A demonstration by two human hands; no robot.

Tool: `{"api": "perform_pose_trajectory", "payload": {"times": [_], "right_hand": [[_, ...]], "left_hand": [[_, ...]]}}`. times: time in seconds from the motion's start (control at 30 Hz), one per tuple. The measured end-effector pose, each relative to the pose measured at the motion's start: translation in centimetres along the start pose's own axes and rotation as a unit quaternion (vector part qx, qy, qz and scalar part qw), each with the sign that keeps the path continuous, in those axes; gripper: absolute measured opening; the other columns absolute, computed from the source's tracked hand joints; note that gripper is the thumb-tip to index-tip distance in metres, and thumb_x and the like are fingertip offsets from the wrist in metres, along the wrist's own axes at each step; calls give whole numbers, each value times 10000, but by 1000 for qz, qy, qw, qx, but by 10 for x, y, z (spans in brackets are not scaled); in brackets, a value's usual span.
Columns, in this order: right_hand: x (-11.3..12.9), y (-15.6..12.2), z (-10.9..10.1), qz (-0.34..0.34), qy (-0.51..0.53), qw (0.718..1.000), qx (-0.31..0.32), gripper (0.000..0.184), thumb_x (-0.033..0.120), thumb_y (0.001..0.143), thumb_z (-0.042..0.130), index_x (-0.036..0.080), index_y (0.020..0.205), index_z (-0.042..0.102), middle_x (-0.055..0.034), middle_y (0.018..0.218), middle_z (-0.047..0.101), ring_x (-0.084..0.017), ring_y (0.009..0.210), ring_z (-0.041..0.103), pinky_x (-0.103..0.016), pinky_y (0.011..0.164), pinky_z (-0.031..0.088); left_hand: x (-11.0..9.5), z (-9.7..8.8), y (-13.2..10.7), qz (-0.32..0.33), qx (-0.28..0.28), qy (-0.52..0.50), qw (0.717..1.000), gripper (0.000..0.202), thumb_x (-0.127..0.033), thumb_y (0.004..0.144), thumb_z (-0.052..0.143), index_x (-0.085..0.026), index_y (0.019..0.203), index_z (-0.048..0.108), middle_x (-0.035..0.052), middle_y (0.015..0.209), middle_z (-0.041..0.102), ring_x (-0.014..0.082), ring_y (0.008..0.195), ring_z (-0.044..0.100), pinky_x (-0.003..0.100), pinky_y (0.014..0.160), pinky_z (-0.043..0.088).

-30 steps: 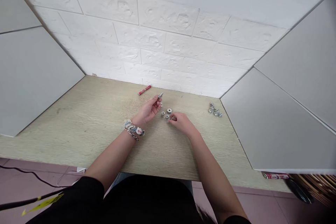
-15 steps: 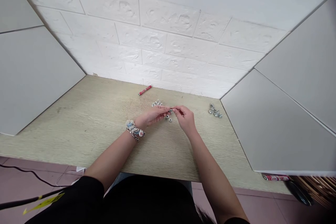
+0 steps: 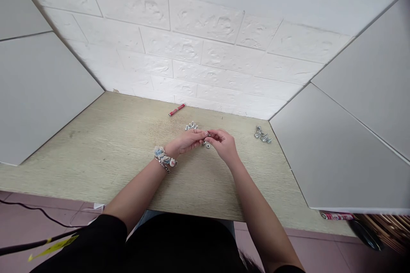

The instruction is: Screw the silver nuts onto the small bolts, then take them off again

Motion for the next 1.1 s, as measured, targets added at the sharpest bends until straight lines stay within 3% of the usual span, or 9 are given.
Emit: {"api": "perform_pose_trajectory", "payload": {"times": [0.1,0.27,0.5,0.6,0.7,0.9,1.1], "right_hand": [[8,0,1,-27,-42,999,19,214,314,686,636,199,863,664,-11,707,573,-118,630,506,-257,617,440],[5,0,4,-14,-56,998,36,185,330,674,644,191,796,649,0,675,536,-110,604,482,-247,593,425],[-25,3,-4,83,41,996,-15,301,407,636,645,161,806,606,-20,746,587,-117,639,533,-256,608,443],[-39,5,-11,111,95,988,-45,350,419,645,631,151,869,602,-33,781,610,-125,675,555,-270,655,461],[-49,8,-17,118,78,987,-75,348,400,652,625,147,890,614,-47,813,620,-131,699,562,-278,679,471],[-62,16,5,82,-40,996,-21,267,294,678,590,163,905,641,-54,895,638,-144,762,589,-296,763,467],[-69,15,19,82,-63,995,0,342,229,695,562,177,1032,592,-54,945,641,-140,799,597,-308,785,471]], "left_hand": [[0,0,1,5,3,-1,1000,286,-353,633,708,-90,667,600,-22,553,482,26,487,376,141,449,299],[4,-2,2,-10,3,22,1000,289,-350,648,693,-90,609,573,-32,499,441,26,455,348,146,421,269],[2,-3,-1,-21,0,-4,1000,232,-309,673,681,-89,667,606,-21,563,484,14,463,369,116,404,302],[-8,-5,-3,12,-24,-30,999,184,-260,714,652,-84,762,637,-17,588,499,5,462,382,96,405,327],[-18,-11,-5,49,-64,-63,995,170,-226,779,585,-85,859,638,-14,612,511,1,464,413,88,436,378],[-25,-29,-5,95,-125,-110,981,154,-209,819,533,-96,878,620,-4,663,544,1,490,469,81,478,431],[-28,-39,-4,125,-141,-134,973,151,-214,812,545,-95,876,613,-7,667,538,-4,482,472,74,471,430]]}}
Point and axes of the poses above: each hand's wrist, its own y-axis towards the middle knuckle, its own z-axis out of the palm, x = y × z, the point moved 10 cm from there along y, towards the middle knuckle
